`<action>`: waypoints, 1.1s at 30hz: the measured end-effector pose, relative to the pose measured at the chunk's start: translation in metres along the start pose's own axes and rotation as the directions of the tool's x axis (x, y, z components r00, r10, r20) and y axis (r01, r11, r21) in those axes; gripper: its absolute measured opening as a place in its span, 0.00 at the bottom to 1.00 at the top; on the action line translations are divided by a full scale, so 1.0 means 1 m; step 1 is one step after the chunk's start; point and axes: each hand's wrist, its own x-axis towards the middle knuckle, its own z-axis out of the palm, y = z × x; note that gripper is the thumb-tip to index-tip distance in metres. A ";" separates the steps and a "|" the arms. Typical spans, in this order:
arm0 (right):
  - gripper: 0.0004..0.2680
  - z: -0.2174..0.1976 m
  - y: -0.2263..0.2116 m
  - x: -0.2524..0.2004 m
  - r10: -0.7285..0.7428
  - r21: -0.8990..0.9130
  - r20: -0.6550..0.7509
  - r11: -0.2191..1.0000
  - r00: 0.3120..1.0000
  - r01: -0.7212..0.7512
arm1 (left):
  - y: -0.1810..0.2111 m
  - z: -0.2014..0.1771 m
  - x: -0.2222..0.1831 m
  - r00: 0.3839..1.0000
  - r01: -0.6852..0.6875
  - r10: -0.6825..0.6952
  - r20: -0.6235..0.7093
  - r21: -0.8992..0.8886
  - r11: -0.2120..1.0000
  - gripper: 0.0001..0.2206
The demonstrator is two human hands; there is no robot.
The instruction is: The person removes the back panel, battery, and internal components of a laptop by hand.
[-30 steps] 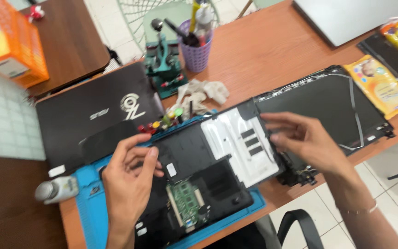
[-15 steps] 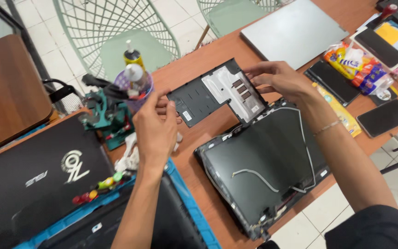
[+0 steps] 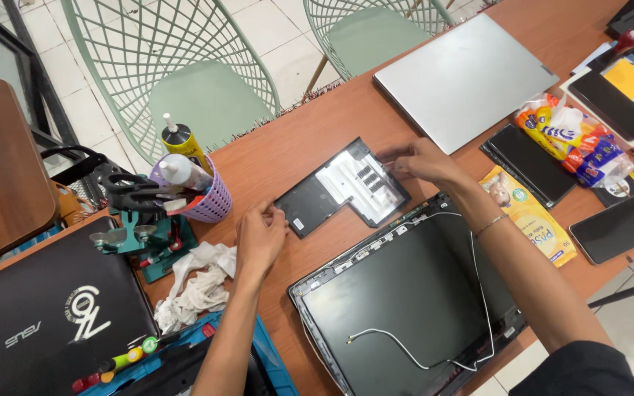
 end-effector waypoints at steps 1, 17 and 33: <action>0.15 0.000 0.002 -0.002 -0.012 -0.004 0.008 1.000 1.000 0.012 | -0.002 0.001 0.001 1.000 -0.021 0.023 -0.018 0.079 0.997 0.17; 0.15 -0.001 0.008 -0.003 -0.030 0.098 0.009 0.995 0.999 0.029 | -0.005 0.009 0.017 0.996 -0.028 0.047 -0.072 0.249 0.968 0.20; 0.17 0.000 0.002 0.004 -0.022 0.096 0.011 0.995 1.000 0.021 | -0.010 0.010 0.021 0.994 -0.039 0.063 -0.090 0.246 0.968 0.18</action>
